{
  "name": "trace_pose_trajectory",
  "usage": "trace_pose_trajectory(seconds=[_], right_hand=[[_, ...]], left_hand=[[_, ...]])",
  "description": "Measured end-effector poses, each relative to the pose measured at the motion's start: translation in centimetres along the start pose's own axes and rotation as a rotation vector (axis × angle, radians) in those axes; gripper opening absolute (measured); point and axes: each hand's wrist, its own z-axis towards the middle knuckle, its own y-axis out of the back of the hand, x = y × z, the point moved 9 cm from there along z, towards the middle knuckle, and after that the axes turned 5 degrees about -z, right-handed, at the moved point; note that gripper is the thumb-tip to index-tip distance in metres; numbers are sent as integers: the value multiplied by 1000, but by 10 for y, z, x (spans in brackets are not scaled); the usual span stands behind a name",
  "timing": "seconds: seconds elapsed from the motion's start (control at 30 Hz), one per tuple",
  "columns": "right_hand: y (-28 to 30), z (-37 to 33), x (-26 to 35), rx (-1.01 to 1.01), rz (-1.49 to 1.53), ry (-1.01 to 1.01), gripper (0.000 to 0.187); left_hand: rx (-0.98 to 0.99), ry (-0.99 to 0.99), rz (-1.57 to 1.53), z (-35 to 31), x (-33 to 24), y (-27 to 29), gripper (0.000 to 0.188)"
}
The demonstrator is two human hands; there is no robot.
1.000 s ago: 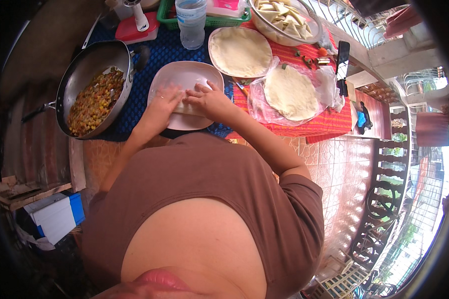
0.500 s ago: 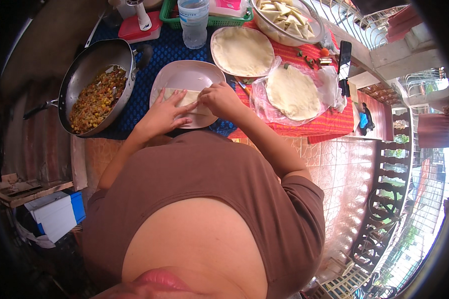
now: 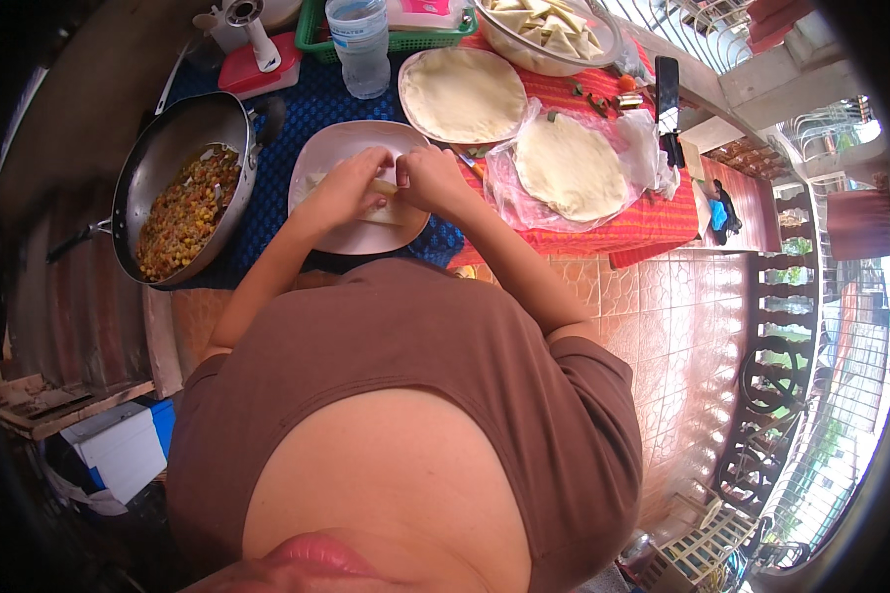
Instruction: The person assembles samosas by placing a thin dough wrapper on a plate, scooping a spiced vegetable filling from a pan into the wrapper, and folding the wrapper into a sealed triangular shape. The finished samosas are placed in a bowl.
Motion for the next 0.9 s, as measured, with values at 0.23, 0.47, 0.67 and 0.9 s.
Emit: trace_pose_trajectory(seconds=[0.23, 0.47, 0.67, 0.9], right_hand=[[76, -31, 28, -492, 287, 245, 12], [21, -60, 3, 137, 1755, -160, 48], [37, -49, 48, 229, 1914, -17, 56], [62, -37, 32, -42, 1618, -61, 23]], left_hand=[[-71, -131, 167, 11, -7, 21, 15], [-590, -468, 373, -5, -81, 99, 16], [-503, -609, 413, -14, -93, 85, 15], [-373, -264, -211, -8, -64, 80, 22]])
